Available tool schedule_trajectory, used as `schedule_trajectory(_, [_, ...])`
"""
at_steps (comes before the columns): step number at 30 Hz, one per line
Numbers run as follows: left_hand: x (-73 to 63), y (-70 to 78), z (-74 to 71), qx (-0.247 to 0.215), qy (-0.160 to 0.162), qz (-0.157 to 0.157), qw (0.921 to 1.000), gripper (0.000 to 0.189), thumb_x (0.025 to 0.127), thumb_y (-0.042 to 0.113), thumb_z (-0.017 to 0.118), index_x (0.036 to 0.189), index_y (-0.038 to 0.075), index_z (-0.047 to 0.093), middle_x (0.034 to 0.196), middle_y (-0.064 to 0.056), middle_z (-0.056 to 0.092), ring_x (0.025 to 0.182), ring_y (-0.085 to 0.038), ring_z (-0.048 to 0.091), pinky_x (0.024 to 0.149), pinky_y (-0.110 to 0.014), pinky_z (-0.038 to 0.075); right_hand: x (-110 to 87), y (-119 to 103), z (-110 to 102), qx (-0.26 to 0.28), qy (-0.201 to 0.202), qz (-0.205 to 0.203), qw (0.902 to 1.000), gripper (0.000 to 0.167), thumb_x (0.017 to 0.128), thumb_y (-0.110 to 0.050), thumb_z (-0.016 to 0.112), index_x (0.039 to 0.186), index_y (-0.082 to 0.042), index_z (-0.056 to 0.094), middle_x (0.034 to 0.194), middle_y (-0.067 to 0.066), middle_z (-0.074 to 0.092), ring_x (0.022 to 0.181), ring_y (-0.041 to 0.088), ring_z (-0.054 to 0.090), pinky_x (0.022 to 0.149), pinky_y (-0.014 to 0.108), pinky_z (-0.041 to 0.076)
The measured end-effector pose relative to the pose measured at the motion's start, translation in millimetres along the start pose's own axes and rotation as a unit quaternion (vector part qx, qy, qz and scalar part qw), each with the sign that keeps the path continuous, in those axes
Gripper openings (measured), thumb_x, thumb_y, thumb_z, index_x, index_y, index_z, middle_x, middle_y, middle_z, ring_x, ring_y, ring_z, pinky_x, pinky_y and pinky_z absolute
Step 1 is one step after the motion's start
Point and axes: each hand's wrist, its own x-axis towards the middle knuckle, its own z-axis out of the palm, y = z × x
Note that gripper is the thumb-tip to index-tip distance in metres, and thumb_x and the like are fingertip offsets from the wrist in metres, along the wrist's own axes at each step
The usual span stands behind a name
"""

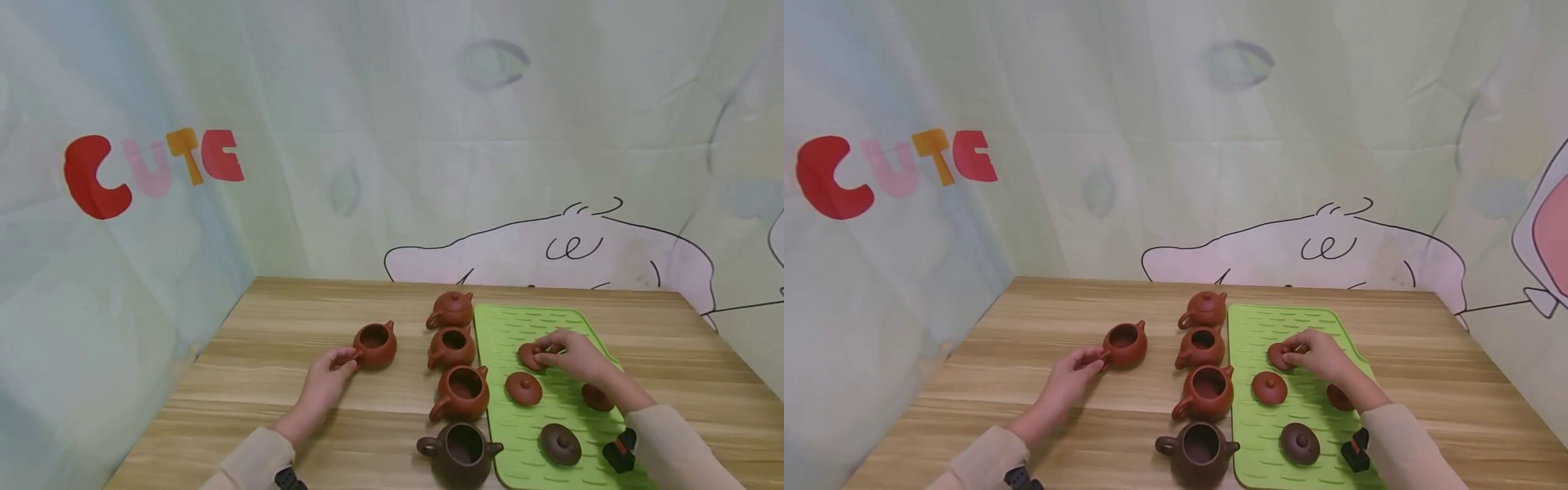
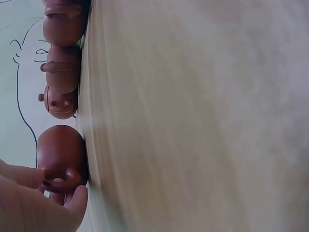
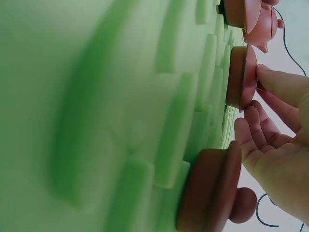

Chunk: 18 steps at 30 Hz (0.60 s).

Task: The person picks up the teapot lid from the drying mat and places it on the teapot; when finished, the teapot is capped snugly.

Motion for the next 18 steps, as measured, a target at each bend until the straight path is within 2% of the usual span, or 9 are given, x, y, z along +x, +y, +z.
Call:
schedule_trajectory(12, [1.0,-1.2,-0.4,0.009,0.005,-0.012,0.9999,0.021,0.091,-0.005,0.057,0.111,-0.010,0.062,0.104,-0.018,0.063,0.094,-0.018,0.057,0.074,-0.016,0.047,-0.3,-1.9,0.3,-0.005,0.002,0.001,1.0000,0.023,0.089,-0.014,0.068,0.106,0.001,0.070,0.100,0.011,0.065,0.085,0.018,0.057,0.064,0.030,0.047])
schedule_trajectory(18, [1.9,-2.2,-0.7,0.014,0.007,-0.012,0.9998,0.020,0.091,-0.004,0.058,0.110,-0.009,0.063,0.101,-0.016,0.063,0.093,-0.018,0.057,0.074,-0.017,0.047,-0.6,-2.2,-0.4,-0.011,0.003,-0.006,0.9999,0.023,0.089,-0.014,0.069,0.106,0.001,0.070,0.099,0.011,0.066,0.083,0.018,0.058,0.063,0.029,0.047])
